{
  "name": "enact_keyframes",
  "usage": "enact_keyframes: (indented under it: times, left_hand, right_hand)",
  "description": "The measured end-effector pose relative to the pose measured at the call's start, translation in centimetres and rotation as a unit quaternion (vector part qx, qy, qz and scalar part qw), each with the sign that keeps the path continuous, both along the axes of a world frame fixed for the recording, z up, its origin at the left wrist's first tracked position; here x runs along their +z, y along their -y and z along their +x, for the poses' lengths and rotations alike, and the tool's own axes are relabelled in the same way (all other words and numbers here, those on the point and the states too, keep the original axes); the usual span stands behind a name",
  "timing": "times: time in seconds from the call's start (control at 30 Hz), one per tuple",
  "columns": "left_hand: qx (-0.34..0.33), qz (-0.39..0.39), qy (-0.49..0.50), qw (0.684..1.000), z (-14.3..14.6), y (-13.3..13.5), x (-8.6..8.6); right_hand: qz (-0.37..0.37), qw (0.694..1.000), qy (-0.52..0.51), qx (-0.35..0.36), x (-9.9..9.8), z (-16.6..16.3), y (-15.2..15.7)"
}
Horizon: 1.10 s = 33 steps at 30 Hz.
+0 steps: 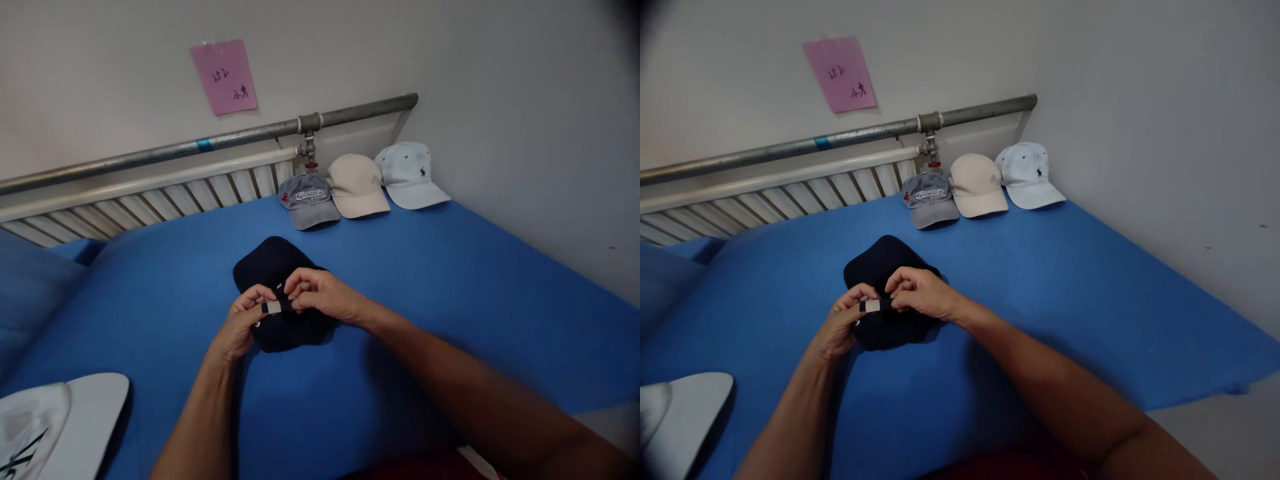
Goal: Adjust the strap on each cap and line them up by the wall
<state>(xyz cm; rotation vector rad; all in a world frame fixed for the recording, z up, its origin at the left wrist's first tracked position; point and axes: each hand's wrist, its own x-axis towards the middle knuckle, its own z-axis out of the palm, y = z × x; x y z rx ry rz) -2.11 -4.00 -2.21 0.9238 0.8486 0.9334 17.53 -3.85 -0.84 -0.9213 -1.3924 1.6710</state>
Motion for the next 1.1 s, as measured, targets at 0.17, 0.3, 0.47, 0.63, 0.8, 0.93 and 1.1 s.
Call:
enact_keyframes:
  times: [0.17, 0.3, 0.47, 0.63, 0.8, 0.93, 1.1]
  left_hand:
    - [-0.012, 0.001, -0.032, 0.999, 0.3, 0.1, 0.0]
    - [-0.001, 0.014, -0.028, 1.0, 0.2, 0.1, 0.1]
    - [0.002, 0.029, -0.043, 0.999, 0.1, 0.2, 0.1]
    - [-0.021, 0.043, -0.052, 0.998, 0.3, 0.3, 0.1]
    - [-0.018, 0.043, -0.04, 0.998, 0.2, 0.3, 0.0]
    - [-0.034, 0.049, -0.05, 0.997, 0.2, 0.4, 0.0]
    - [-0.061, 0.048, -0.044, 0.996, 0.5, 0.5, 0.1]
  right_hand:
    - [0.02, 0.999, -0.008, 0.028, -0.1, -0.3, 0.3]
    - [0.046, 0.998, 0.04, 0.026, 0.4, 0.2, 0.4]
    - [0.052, 0.996, 0.048, 0.048, 0.5, 0.7, 0.3]
    - [0.071, 0.995, 0.047, 0.053, 0.6, 0.2, 0.6]
    - [0.105, 0.987, 0.108, 0.049, 1.7, 0.5, 1.0]
    - [0.095, 0.987, 0.116, 0.056, 2.0, 0.7, 1.1]
    - [0.111, 0.988, 0.083, 0.062, 1.6, 0.4, 1.2]
